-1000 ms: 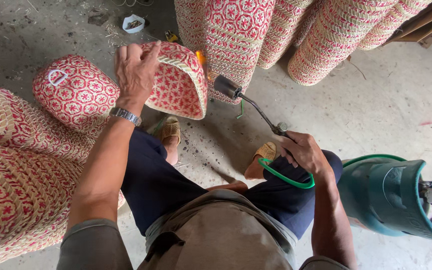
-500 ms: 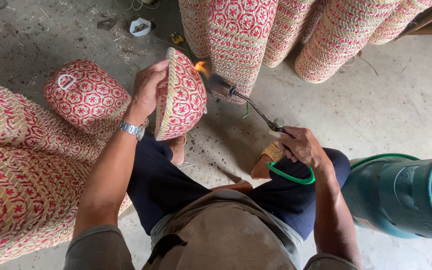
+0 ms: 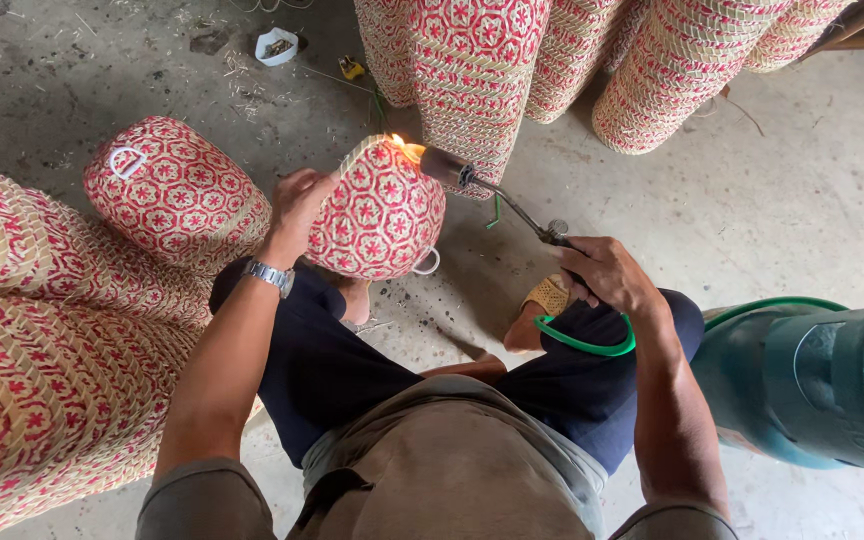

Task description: The person uses a handheld blowtorch to sear the surface of woven baskets. They rotate each basket to apply the flame evenly and then place the finished items aside.

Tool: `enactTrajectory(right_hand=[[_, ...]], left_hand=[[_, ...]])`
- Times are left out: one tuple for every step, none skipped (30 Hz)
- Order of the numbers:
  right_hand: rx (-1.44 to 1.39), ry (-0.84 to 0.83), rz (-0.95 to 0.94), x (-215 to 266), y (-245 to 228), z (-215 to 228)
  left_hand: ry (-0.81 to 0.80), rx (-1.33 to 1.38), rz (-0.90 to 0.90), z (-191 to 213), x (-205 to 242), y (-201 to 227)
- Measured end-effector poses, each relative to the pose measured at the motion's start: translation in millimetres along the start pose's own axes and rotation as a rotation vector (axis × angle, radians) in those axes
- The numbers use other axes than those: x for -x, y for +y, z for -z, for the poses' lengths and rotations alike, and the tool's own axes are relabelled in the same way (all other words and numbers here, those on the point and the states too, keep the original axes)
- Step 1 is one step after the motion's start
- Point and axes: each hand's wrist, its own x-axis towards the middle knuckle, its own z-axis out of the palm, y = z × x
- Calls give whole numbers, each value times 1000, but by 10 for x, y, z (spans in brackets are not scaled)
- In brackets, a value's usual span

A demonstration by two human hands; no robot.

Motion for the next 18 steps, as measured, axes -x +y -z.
enactTrajectory(right_hand=[[-2,13,-32,-6,2,20],[-2,26,-61,-15,-8,53],[-3,39,-89,-21,-17,70],[-7,42,-114,-29,-24,78],[-12,46,-138,-27,-27,82],[-14,50,-161,-30,-31,83],[-8,43,-164,-26,-31,71],[1,33,-165,-24,-30,58],[9,22,-166,-18,-24,36],[-3,-10,-140,-26,-22,10],[-15,-43,-114,-30,-17,-23],[-25,-80,-87,-37,-17,-43],[3,-43,-60,-41,-20,-55],[32,-10,-35,-38,-21,-61],[60,23,-9,-32,-23,-74],[22,87,14,-28,-35,-73],[-17,149,36,-17,-51,-63],[-57,211,62,-14,-76,-58]], left_hand=[[11,70,2,49,22,-58],[26,141,1,112,31,-116],[40,212,0,177,27,-174],[66,344,-4,240,-1,-221],[92,476,-8,302,-42,-253],[120,610,-14,340,-69,-279],[144,697,-5,371,-78,-297],[173,784,2,411,-77,-304],[201,872,9,438,-72,-316],[205,942,-24,434,-66,-343],[207,1011,-57,417,-70,-380],[212,1081,-93,424,-75,-419],[243,1123,-87,446,-97,-456],[279,1166,-79,456,-115,-504],[313,1210,-71,483,-134,-550],[327,1240,-111,517,-157,-588],[340,1269,-152,545,-180,-619],[354,1297,-197,593,-192,-633]])
